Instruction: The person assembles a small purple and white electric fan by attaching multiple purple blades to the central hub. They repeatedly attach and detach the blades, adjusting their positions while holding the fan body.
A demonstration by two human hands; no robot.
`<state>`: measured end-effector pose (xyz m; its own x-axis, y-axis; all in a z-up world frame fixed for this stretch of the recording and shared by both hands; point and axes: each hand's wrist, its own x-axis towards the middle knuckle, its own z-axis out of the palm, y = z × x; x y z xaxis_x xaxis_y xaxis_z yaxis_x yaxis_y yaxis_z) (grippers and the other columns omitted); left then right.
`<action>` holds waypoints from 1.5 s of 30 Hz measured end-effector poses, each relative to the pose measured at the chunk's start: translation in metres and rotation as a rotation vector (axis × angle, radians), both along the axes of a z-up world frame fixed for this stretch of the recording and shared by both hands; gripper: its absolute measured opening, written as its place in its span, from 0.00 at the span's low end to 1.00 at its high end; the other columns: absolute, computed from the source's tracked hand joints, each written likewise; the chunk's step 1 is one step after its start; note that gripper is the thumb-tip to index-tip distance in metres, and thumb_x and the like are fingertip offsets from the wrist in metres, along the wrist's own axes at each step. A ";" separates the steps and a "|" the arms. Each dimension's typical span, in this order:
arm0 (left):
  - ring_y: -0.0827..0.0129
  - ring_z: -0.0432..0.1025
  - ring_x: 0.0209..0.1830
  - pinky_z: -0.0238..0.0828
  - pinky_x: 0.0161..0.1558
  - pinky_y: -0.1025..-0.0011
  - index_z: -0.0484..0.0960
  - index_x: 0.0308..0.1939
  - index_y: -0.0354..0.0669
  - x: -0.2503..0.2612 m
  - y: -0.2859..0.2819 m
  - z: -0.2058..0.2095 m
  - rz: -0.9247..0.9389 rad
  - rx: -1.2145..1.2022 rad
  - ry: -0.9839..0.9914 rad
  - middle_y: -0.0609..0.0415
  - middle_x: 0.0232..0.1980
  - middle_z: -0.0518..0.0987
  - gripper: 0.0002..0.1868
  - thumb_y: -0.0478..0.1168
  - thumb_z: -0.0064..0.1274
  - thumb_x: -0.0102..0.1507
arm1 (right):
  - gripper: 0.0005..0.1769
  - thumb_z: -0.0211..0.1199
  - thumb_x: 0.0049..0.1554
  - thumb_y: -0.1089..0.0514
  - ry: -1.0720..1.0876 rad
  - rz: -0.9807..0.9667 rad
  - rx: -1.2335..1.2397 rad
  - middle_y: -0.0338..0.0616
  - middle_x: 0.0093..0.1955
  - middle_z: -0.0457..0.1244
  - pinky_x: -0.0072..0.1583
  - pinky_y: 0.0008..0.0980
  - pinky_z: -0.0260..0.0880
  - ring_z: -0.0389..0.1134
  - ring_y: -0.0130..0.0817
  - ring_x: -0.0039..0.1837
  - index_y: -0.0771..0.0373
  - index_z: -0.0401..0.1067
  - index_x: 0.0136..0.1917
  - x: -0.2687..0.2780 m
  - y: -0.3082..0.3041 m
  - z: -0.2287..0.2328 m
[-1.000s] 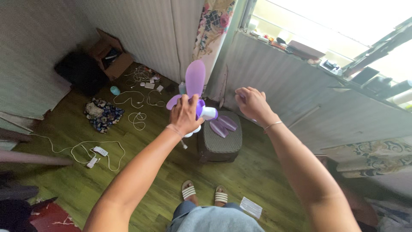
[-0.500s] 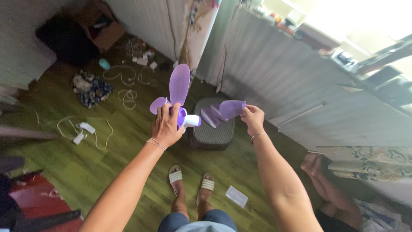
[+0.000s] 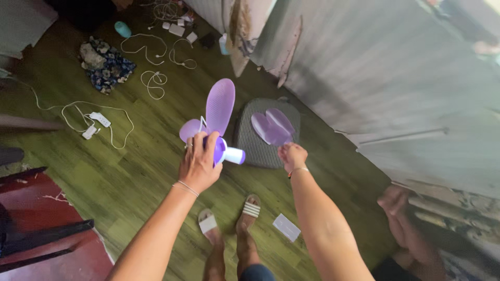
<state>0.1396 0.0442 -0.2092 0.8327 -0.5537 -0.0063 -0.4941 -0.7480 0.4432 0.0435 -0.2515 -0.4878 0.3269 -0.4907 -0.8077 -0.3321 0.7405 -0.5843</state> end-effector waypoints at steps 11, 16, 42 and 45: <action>0.40 0.63 0.59 0.65 0.57 0.48 0.64 0.67 0.46 0.002 -0.007 -0.058 0.073 -0.019 0.067 0.42 0.60 0.66 0.43 0.35 0.66 0.48 | 0.07 0.60 0.61 0.65 0.107 0.148 0.040 0.41 0.42 0.65 0.45 0.34 0.72 0.68 0.32 0.43 0.65 0.71 0.54 0.014 0.040 -0.083; 0.39 0.63 0.59 0.65 0.57 0.48 0.64 0.68 0.46 -0.002 -0.007 -0.054 0.084 -0.039 0.093 0.41 0.61 0.65 0.44 0.34 0.65 0.48 | 0.10 0.56 0.63 0.63 0.143 0.100 0.083 0.43 0.47 0.66 0.50 0.38 0.73 0.69 0.35 0.47 0.62 0.71 0.58 0.018 0.036 -0.077; 0.41 0.62 0.59 0.65 0.58 0.50 0.62 0.69 0.51 -0.051 0.031 0.066 0.148 -0.150 0.061 0.38 0.61 0.64 0.46 0.29 0.62 0.48 | 0.28 0.55 0.62 0.43 -0.540 0.906 -0.157 0.42 0.61 0.68 0.63 0.36 0.66 0.68 0.29 0.62 0.65 0.71 0.66 0.064 0.116 0.327; 0.38 0.62 0.59 0.62 0.59 0.48 0.63 0.66 0.48 -0.057 0.038 0.078 0.112 -0.258 -0.115 0.40 0.59 0.66 0.45 0.31 0.65 0.46 | 0.30 0.54 0.63 0.40 -0.538 1.077 -0.344 0.42 0.59 0.69 0.63 0.34 0.64 0.67 0.29 0.61 0.66 0.73 0.65 0.053 0.139 0.361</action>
<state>0.0829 0.0822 -0.1311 0.8755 -0.4297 0.2211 -0.4733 -0.6702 0.5716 0.0966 -0.1126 -0.1271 0.9411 0.0721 -0.3303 -0.3326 0.0231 -0.9428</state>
